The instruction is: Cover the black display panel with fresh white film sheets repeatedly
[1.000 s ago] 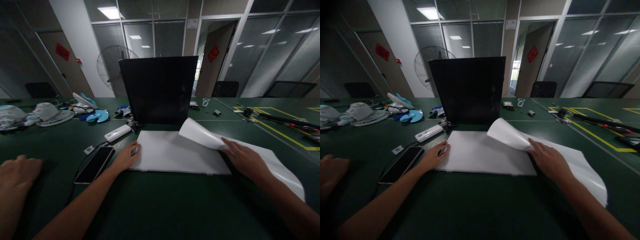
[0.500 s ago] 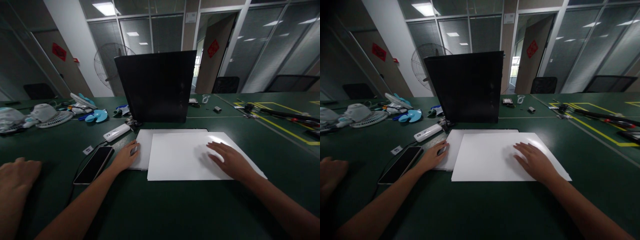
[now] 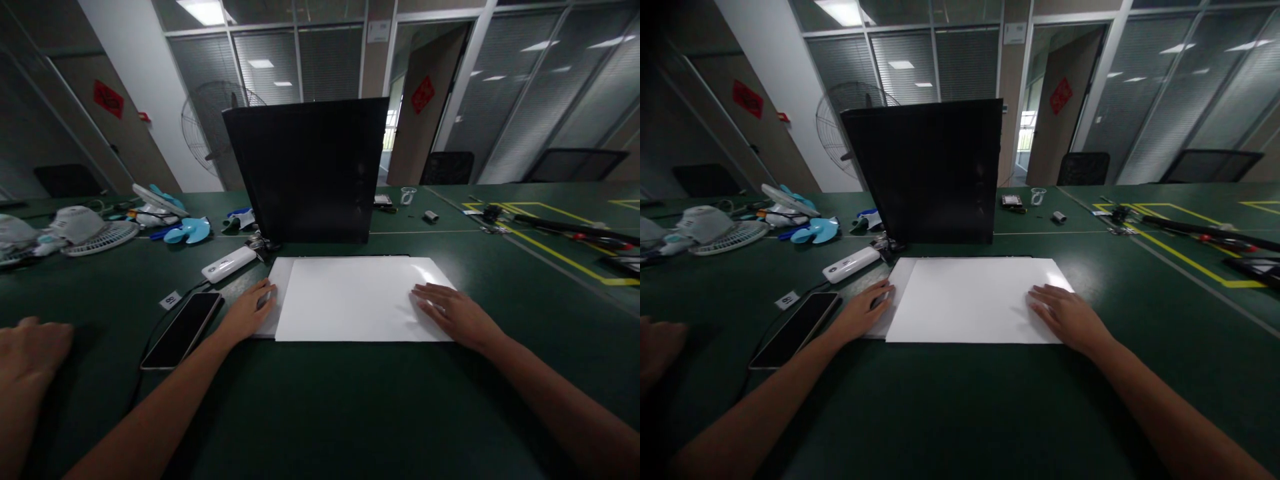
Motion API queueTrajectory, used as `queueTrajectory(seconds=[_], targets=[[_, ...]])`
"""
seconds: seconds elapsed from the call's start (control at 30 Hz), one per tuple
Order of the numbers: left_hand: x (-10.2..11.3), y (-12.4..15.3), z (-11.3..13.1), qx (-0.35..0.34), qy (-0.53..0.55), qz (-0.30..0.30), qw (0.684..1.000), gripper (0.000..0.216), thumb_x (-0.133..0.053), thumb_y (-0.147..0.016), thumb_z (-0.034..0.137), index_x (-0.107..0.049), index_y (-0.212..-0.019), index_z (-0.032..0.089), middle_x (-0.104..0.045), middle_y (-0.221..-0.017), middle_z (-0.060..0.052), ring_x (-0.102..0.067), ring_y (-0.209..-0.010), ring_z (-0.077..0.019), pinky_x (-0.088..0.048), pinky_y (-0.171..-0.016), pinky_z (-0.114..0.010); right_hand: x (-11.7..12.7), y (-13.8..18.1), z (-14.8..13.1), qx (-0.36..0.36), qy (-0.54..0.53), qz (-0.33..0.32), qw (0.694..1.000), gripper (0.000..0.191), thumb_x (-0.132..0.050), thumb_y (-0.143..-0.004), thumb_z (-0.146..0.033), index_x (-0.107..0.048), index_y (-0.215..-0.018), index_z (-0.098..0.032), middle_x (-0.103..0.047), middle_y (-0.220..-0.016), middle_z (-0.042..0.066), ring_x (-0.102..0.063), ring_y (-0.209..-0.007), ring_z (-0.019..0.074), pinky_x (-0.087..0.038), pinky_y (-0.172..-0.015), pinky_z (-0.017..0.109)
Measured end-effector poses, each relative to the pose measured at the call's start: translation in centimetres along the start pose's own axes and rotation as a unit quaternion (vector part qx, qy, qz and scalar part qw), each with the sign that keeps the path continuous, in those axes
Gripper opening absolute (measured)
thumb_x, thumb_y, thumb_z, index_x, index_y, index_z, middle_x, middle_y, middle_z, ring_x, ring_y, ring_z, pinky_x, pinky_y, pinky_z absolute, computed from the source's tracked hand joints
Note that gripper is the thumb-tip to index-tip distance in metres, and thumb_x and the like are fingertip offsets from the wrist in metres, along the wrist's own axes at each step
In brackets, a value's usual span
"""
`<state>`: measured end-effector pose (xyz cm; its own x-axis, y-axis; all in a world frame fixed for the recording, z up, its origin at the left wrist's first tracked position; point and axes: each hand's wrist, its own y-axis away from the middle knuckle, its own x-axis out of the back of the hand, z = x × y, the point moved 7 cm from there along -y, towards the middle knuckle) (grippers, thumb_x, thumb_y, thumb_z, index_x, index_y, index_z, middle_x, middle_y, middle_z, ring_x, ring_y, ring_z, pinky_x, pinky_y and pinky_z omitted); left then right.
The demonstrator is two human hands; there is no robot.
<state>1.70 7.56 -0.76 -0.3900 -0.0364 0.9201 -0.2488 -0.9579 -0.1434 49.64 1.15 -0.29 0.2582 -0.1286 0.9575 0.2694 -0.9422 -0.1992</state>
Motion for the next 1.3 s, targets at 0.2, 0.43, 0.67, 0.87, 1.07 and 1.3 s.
queueTrajectory(seconds=[0.2, 0.43, 0.67, 0.87, 1.07, 1.3], targets=[[0.1, 0.2, -0.1, 0.012, 0.013, -0.004, 1.0, 0.065, -0.042, -0.098, 0.061, -0.059, -0.143, 0.018, -0.045, -0.16, -0.012, -0.043, -0.147, -0.0313, -0.031, -0.122, -0.05, 0.1, 0.1, -1.5, 0.006, -0.065, -0.001, 0.998, 0.059, -0.038, -0.103, -0.058, -0.046, -0.155, -0.033, -0.038, -0.163, 0.001, -0.04, -0.147, 0.0281, -0.034, -0.121, 0.057], [0.1, 0.2, -0.3, 0.015, 0.009, -0.016, 1.0, 0.073, -0.057, -0.089, 0.062, -0.053, -0.147, 0.017, -0.04, -0.163, -0.013, -0.042, -0.147, -0.0337, -0.032, -0.122, -0.051, 1.3, 0.2, 1.8, -0.075, 0.014, 0.065, 0.995, 0.062, -0.03, -0.104, -0.059, -0.066, -0.137, -0.021, -0.06, -0.145, 0.01, -0.051, -0.138, 0.0299, -0.041, -0.116, 0.056], [-0.1, -0.1, -0.5, -0.01, 0.017, -0.001, 1.0, 0.058, -0.046, -0.093, 0.04, -0.057, -0.143, 0.011, -0.045, -0.159, -0.014, -0.045, -0.145, -0.0299, -0.029, -0.124, -0.047, 2.4, 0.9, 3.1, -0.196, 0.057, 0.055, 0.977, 0.07, -0.027, -0.1, -0.066, -0.074, -0.123, -0.02, -0.072, -0.123, 0.016, -0.069, -0.104, 0.0359, -0.058, -0.085, 0.055], [0.0, -0.2, -0.5, -0.01, 0.019, 0.013, 1.0, 0.055, -0.04, -0.093, 0.029, -0.059, -0.142, 0.011, -0.046, -0.159, -0.013, -0.044, -0.146, -0.0282, -0.028, -0.125, -0.047, 1.3, 0.6, 3.1, -0.183, 0.032, 0.017, 0.982, 0.065, -0.032, -0.099, -0.066, -0.072, -0.127, -0.022, -0.074, -0.12, 0.013, -0.072, -0.099, 0.0332, -0.058, -0.086, 0.052], [0.0, -0.1, -0.5, -0.009, 0.002, 0.005, 1.0, 0.06, -0.039, -0.087, 0.022, -0.057, -0.144, 0.01, -0.045, -0.16, -0.012, -0.043, -0.147, -0.0266, -0.026, -0.127, -0.044, -0.2, 0.0, 3.4, -0.122, -0.013, 0.04, 0.992, 0.066, -0.038, -0.098, -0.066, -0.067, -0.134, -0.02, -0.061, -0.143, 0.013, -0.057, -0.132, 0.0327, -0.043, -0.114, 0.055], [0.2, 0.0, -0.3, -0.006, 0.007, 0.005, 1.0, 0.055, -0.04, -0.094, 0.033, -0.059, -0.141, 0.015, -0.046, -0.159, -0.011, -0.047, -0.144, -0.0284, -0.031, -0.124, -0.048, -0.9, -0.2, 4.0, -0.099, -0.07, 0.038, 0.992, 0.061, -0.042, -0.098, -0.064, -0.066, -0.136, -0.023, -0.059, -0.145, 0.01, -0.049, -0.14, 0.032, -0.036, -0.119, 0.059]])
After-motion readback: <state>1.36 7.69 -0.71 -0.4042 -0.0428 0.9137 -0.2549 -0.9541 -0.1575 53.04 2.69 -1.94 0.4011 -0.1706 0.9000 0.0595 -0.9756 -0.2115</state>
